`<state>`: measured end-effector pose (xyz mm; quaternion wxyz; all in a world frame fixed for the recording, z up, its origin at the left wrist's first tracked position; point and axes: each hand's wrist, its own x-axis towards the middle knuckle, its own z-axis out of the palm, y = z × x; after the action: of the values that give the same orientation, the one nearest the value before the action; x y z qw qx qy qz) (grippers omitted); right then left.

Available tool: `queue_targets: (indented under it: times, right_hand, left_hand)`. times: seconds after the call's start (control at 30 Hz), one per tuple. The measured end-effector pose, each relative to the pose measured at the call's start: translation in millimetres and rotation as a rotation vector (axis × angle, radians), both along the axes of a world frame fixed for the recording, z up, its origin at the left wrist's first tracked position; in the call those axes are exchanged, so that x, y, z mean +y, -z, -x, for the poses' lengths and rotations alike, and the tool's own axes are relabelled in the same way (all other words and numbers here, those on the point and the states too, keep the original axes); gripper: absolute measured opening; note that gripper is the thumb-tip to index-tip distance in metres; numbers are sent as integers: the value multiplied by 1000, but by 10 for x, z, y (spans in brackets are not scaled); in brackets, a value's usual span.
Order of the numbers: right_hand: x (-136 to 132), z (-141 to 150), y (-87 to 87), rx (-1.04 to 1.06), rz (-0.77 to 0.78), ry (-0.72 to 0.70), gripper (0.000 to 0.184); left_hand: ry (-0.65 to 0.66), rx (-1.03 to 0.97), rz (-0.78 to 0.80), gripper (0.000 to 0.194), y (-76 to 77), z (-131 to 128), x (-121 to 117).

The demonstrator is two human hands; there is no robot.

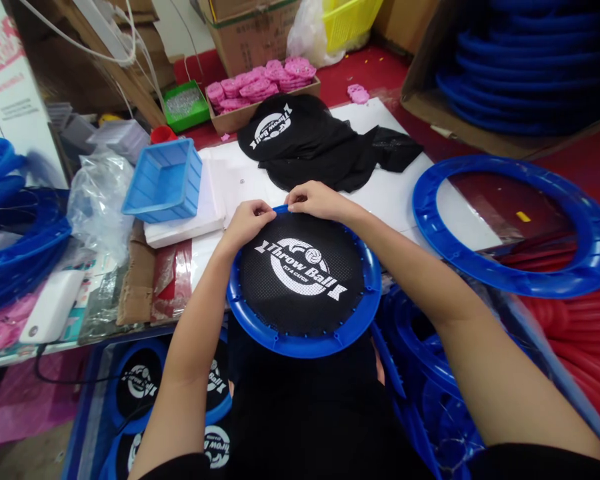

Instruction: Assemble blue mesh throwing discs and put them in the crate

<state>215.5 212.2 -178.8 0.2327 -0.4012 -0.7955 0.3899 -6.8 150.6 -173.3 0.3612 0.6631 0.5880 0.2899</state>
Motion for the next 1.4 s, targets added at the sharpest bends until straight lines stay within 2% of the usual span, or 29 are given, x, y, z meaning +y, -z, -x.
queue_targets:
  times: [0.13,0.23,0.37,0.6,0.8,1.1,1.27,1.4]
  right_hand:
    - [51,32,-96,-50,12,-119,21]
    - [52,98,-154,-106,-51,-214,27]
    - [20,186,-112,-103,-126,-269,23]
    - [-24,267,16,-143,-184,-140,17]
    - [-73,336,51,-235,-274,-77,16]
    - [-36,310,71,-219,-303,-145,16]
    - [-38,334,88,-228,-324,-124,17]
    - [-61,265,86,-121,-287,-87,14]
  left_hand:
    - [27,2,-11,11,22,25,14]
    - [33,-6,2,13,31,31,18]
    - [49,-2,-3,16,27,39,19]
    - [26,8,-5,14,-1,20,-7]
    - [-7,112,-117,14,9,-24,-35]
    - [-5,95,-128,12,25,-23,-1]
    - [31,33,-58,14,22,10,27]
    - [57,47,-45,16,-14,74,28]
